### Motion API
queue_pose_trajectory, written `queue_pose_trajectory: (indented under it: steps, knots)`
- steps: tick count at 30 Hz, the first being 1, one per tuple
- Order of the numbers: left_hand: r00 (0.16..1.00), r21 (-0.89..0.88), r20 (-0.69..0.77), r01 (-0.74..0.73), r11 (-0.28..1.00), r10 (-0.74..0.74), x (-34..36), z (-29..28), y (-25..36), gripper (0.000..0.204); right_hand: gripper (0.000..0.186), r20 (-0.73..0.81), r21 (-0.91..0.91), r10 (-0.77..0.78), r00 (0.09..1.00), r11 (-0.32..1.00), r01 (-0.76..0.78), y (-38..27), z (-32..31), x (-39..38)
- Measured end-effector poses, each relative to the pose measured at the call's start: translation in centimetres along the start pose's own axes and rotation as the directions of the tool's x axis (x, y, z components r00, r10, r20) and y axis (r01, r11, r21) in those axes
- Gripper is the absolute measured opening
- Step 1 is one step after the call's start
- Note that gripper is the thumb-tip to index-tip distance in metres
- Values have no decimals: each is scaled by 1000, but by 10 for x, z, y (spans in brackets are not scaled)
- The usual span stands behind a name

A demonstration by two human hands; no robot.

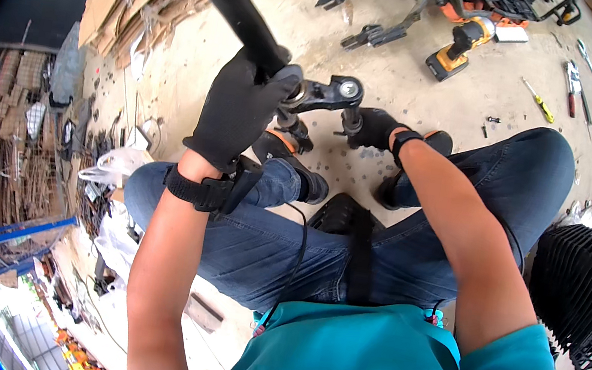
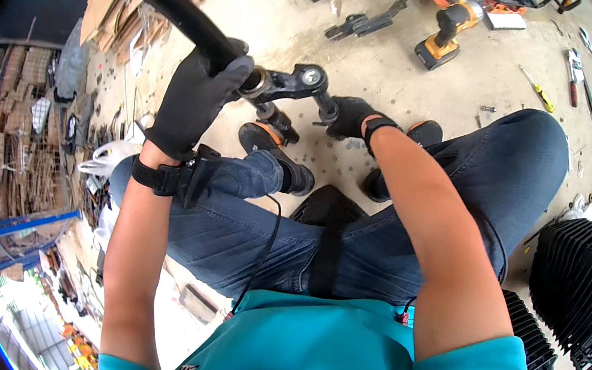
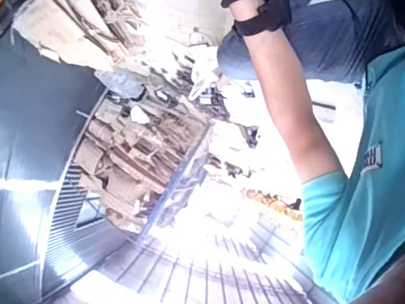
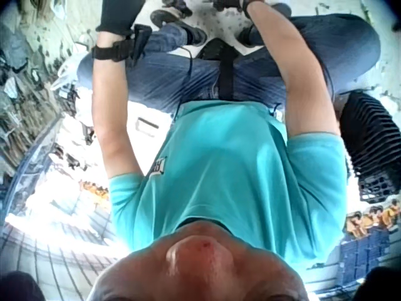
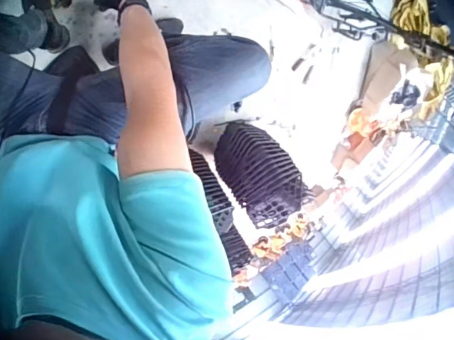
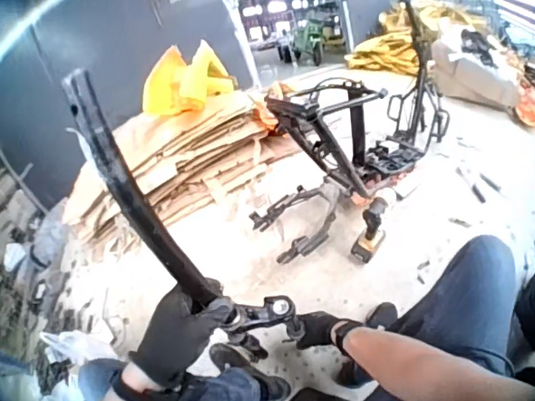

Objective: The person holds a motorcycle front fork assembly on their lap while sitting, wipes the fork tubes with their gloved hands, and slides the inner tubes into the fork sliders.

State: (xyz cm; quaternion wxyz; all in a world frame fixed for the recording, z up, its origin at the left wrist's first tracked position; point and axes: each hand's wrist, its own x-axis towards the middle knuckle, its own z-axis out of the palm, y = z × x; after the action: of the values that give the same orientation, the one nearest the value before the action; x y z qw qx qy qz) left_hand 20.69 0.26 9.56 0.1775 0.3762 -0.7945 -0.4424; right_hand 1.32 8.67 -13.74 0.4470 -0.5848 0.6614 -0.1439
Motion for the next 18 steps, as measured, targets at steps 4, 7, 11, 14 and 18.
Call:
queue_pose_trajectory:
  steps: [4, 7, 11, 14, 18]
  knots:
    - [1000, -46, 10, -5, 999, 6, 12, 11, 8, 27, 44, -56, 59, -23, 998, 998, 27, 29, 6, -1]
    - [999, -56, 44, -4, 998, 7, 11, 10, 15, 26, 49, -120, -34, -70, 990, 997, 66, 20, 11, -10]
    - [986, -42, 119, -110, 993, 115, 26, 9, 18, 28, 55, -273, -22, -17, 962, 1000, 12, 20, 28, -14]
    - [980, -93, 163, -97, 991, 111, 36, 2, 23, 29, 61, -318, 118, 146, 937, 986, -114, -10, 37, -22]
    - [971, -156, 232, -12, 988, 49, 48, -3, 41, 23, 60, -284, 230, 131, 950, 971, -65, -31, 50, -27]
